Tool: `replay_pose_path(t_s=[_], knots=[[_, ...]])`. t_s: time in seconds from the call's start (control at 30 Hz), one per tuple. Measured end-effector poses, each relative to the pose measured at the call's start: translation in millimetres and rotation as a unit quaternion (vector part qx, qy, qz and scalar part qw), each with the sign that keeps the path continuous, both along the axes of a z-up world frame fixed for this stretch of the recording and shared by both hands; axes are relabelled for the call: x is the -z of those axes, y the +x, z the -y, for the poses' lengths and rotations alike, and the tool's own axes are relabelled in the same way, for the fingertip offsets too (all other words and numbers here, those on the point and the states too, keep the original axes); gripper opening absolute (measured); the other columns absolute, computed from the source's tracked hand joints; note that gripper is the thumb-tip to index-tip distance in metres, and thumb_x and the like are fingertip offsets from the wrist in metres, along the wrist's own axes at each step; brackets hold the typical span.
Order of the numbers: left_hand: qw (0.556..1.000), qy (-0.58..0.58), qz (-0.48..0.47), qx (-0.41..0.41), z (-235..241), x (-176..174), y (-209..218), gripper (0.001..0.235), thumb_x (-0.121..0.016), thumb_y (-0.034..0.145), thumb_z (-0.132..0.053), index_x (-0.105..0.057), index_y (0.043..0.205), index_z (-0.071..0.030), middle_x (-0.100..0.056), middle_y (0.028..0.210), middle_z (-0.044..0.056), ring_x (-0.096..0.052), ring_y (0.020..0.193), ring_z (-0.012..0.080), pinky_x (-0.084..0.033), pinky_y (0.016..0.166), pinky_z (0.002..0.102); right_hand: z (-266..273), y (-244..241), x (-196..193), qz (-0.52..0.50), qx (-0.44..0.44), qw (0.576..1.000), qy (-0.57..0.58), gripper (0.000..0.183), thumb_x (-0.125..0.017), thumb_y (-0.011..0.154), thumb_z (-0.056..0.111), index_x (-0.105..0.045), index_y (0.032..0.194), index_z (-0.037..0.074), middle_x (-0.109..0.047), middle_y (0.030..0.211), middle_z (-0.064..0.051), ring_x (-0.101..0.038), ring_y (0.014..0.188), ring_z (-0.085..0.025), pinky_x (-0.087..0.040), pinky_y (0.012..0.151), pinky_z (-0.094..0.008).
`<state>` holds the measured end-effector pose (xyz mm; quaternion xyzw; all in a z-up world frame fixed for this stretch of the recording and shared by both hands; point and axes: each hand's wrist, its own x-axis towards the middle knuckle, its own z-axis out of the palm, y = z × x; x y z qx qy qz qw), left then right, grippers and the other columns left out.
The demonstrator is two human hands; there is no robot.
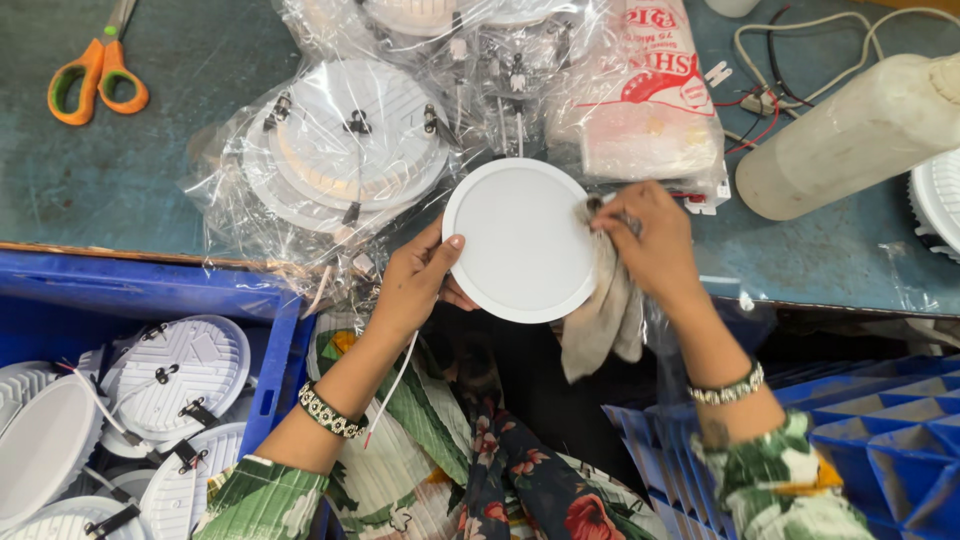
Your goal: The person repeatedly wipes white circular LED light fixtures with a cloth, then places each fixture into a clear plastic bag. The person handles the items one at a time, wiping the surface and sealing them in packaging.
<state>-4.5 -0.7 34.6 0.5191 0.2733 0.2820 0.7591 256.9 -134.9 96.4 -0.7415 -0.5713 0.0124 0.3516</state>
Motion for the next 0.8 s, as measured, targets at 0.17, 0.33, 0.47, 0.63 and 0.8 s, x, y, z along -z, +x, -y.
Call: replay_pose_path(t_s=[0.17, 0.33, 0.47, 0.63, 0.8], knots=[[1.000, 0.002, 0.010, -0.002, 4, 1, 4, 0.054, -0.052, 0.104, -0.026, -0.046, 0.152, -0.003, -0.071, 0.080, 0.012, -0.072, 0.056, 0.0185, -0.063, 0.051, 0.030, 1, 3, -4, 0.000, -0.017, 1.000, -0.005, 0.007, -0.077, 0.087, 0.007, -0.076, 0.094, 0.009, -0.067, 0.098, -0.010, -0.066, 0.093, -0.026, -0.051, 0.083, -0.036], [1.000, -0.009, 0.001, -0.001, 0, -3, 1, 0.055, -0.053, 0.102, -0.026, -0.045, 0.153, -0.004, -0.072, 0.080, 0.012, -0.072, 0.056, 0.0184, -0.063, 0.050, 0.030, 19, -14, 0, -0.020, 0.012, 0.999, 0.022, 0.009, -0.077, 0.085, 0.009, -0.076, 0.094, 0.008, -0.067, 0.096, -0.009, -0.067, 0.088, -0.024, -0.053, 0.080, -0.034], [1.000, 0.000, -0.004, -0.001, 4, -3, 5, 0.055, -0.052, 0.103, -0.027, -0.045, 0.152, -0.003, -0.072, 0.081, 0.012, -0.073, 0.057, 0.0187, -0.063, 0.051, 0.030, 6, 4, 5, 0.004, 0.002, 1.000, 0.016, 0.008, -0.078, 0.086, 0.007, -0.078, 0.095, 0.007, -0.067, 0.096, -0.009, -0.067, 0.089, -0.025, -0.052, 0.080, -0.035], [1.000, -0.014, 0.005, -0.002, 3, -2, 3, 0.055, -0.053, 0.103, -0.027, -0.045, 0.152, -0.003, -0.072, 0.084, 0.012, -0.072, 0.058, 0.0173, -0.064, 0.052, 0.031, 4, 2, 8, 0.012, 0.005, 1.000, 0.019, 0.008, -0.077, 0.087, 0.007, -0.077, 0.095, 0.008, -0.067, 0.098, -0.009, -0.067, 0.090, -0.026, -0.053, 0.080, -0.035], [1.000, -0.017, 0.003, -0.002, 4, 1, 4, 0.055, -0.053, 0.103, -0.027, -0.046, 0.151, -0.002, -0.072, 0.084, 0.011, -0.072, 0.058, 0.0172, -0.064, 0.052, 0.031, 62, -35, 3, -0.011, -0.004, 1.000, -0.018, 0.013, -0.072, 0.083, 0.000, -0.077, 0.091, 0.009, -0.068, 0.099, -0.007, -0.069, 0.090, -0.023, -0.054, 0.079, -0.032]])
